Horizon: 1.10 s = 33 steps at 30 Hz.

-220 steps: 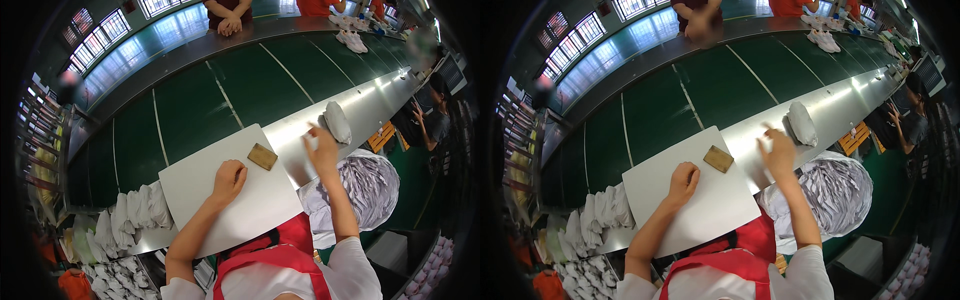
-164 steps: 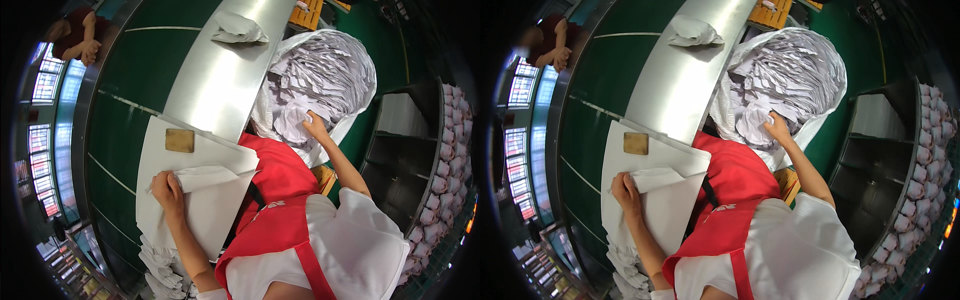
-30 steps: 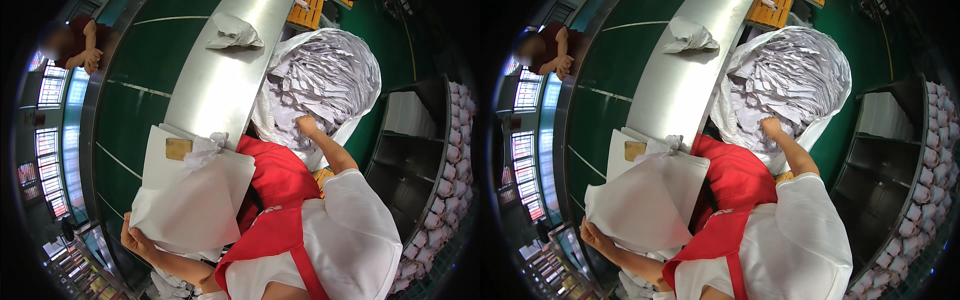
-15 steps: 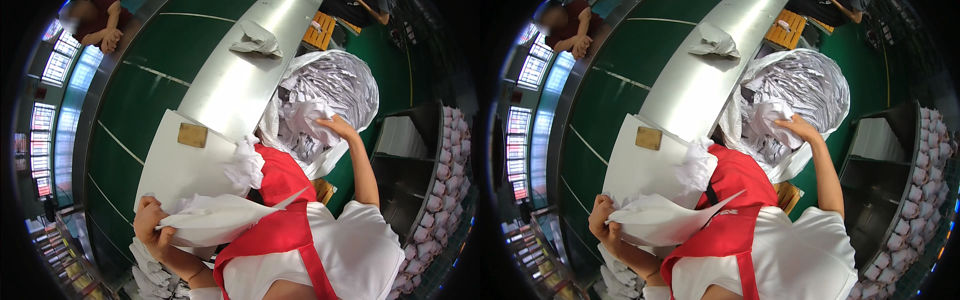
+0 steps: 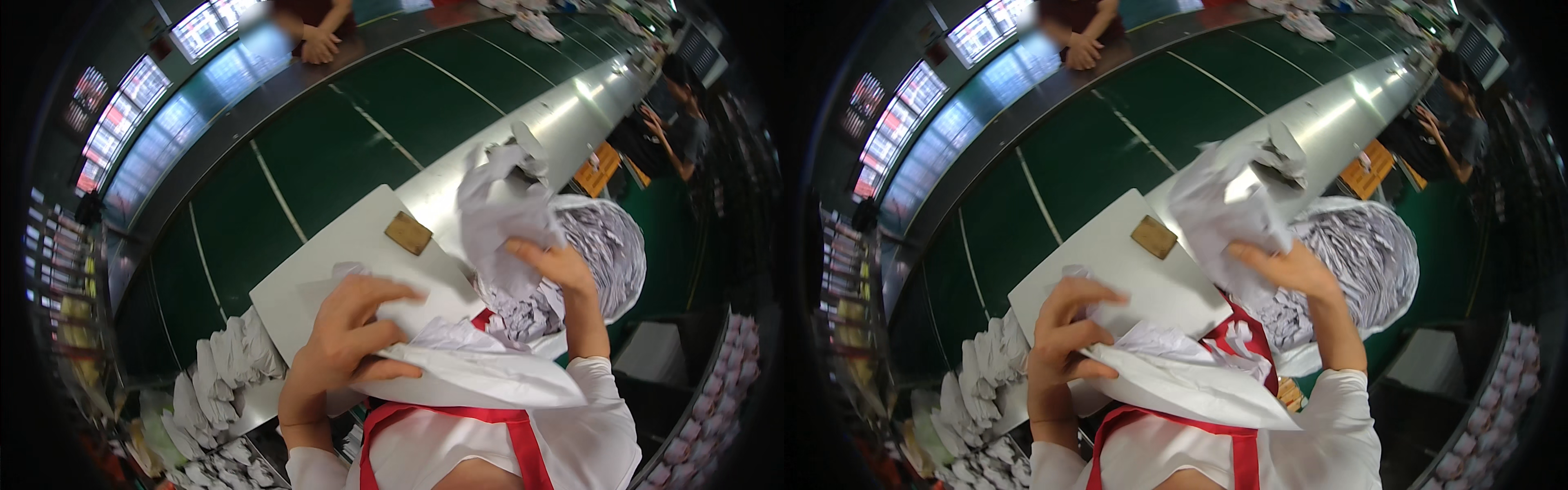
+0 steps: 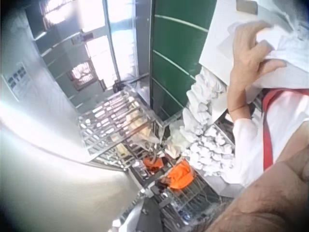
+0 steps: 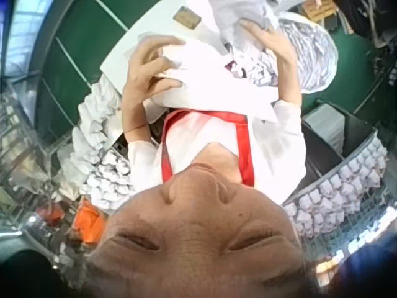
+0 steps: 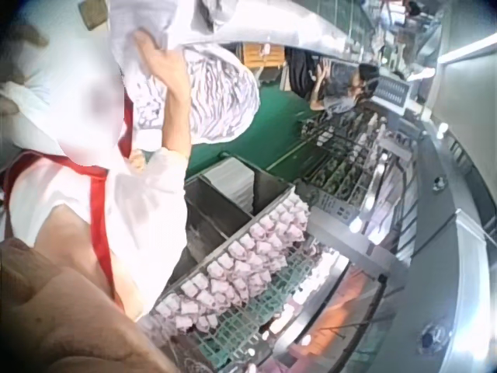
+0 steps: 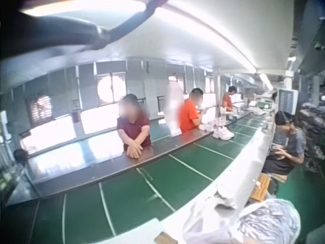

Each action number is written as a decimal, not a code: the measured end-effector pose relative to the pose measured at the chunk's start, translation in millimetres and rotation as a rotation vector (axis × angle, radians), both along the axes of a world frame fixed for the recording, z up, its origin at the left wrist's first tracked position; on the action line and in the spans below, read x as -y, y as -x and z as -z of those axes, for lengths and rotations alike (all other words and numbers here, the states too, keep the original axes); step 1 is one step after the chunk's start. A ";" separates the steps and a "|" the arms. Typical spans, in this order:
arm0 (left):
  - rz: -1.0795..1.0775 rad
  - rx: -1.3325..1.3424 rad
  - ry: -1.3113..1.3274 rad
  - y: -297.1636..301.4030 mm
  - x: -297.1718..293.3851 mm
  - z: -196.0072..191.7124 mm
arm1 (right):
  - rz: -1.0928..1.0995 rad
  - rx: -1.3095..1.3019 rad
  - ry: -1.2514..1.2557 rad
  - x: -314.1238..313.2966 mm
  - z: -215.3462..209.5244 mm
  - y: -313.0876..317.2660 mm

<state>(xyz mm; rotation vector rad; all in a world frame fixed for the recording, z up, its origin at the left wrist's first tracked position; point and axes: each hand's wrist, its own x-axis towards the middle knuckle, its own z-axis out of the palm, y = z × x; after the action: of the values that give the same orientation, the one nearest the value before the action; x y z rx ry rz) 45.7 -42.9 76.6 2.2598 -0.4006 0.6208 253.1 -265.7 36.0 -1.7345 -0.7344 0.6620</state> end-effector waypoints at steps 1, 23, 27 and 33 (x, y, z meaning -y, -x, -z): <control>-0.075 0.078 0.028 -7.7 -0.2 -2.1 | -0.258 -0.011 0.052 -17.3 4.1 2.4; -0.806 0.248 -0.142 22.7 -33.2 4.9 | -0.245 0.938 -0.532 -121.2 -19.6 82.3; -0.256 0.311 0.746 19.5 -18.2 8.0 | -0.518 0.518 -0.465 -155.4 -1.0 82.7; -0.157 0.336 1.146 1.9 -22.6 25.3 | -0.771 -0.277 -0.329 -156.4 19.2 95.1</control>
<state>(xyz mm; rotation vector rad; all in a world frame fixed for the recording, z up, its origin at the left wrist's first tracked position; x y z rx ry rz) 43.9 -20.3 51.4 1.0946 0.0176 0.9891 158.0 -109.3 16.8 -0.9999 -1.2429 1.1937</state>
